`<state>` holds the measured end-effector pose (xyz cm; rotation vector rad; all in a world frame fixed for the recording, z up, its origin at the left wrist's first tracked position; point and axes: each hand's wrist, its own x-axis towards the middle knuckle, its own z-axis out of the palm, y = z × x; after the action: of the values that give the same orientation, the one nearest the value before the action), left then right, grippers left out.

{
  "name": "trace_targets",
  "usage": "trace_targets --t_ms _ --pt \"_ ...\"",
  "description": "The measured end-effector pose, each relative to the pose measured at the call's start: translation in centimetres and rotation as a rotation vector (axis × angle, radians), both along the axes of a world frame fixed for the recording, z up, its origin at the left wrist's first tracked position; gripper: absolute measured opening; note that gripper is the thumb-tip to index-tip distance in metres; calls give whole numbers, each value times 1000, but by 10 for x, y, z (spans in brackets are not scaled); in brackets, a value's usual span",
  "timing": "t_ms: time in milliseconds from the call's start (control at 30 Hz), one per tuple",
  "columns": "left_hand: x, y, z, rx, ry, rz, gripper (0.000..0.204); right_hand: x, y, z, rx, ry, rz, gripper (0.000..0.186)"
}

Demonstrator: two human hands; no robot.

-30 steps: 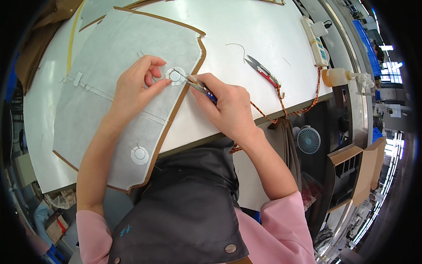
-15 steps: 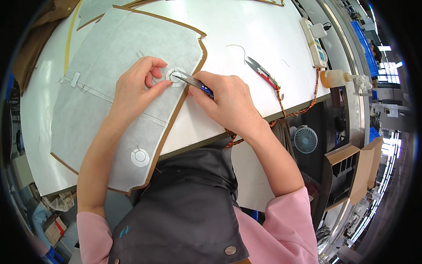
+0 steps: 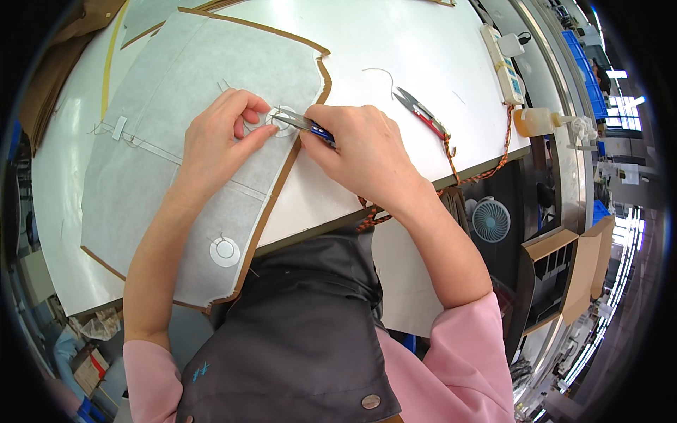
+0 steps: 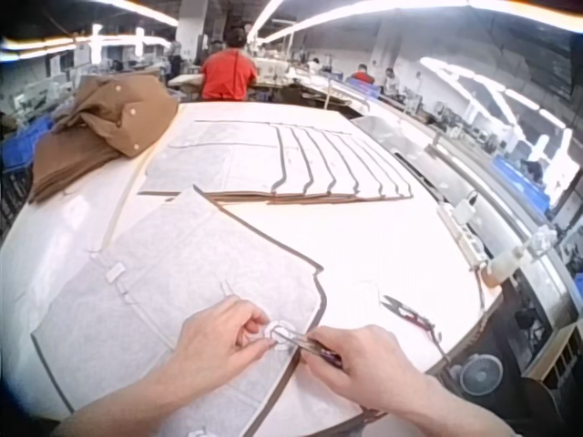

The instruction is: The person trims excess threads from leather components using thread snips.

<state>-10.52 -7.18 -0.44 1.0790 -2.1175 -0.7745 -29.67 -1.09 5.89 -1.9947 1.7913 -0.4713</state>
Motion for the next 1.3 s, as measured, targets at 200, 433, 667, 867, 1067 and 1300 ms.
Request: trace_targets --t_ms 200,433,667,867,1067,1300 --pt "0 0 1 13 -19 14 23 1 2 -3 -29 31 4 16" --pt "-1 -2 3 67 -24 16 23 -2 12 -21 -99 -55 -12 16" --pt "-1 -2 4 98 -23 26 22 -2 14 -29 -157 -166 -20 16" --pt "2 -5 3 138 56 -10 18 -2 17 -21 -65 -142 -55 22" --pt "3 -9 -4 119 101 34 11 -3 24 -21 -58 -154 -81 21" --pt "-9 -3 9 24 9 129 12 -5 36 -30 -85 -297 -207 22"
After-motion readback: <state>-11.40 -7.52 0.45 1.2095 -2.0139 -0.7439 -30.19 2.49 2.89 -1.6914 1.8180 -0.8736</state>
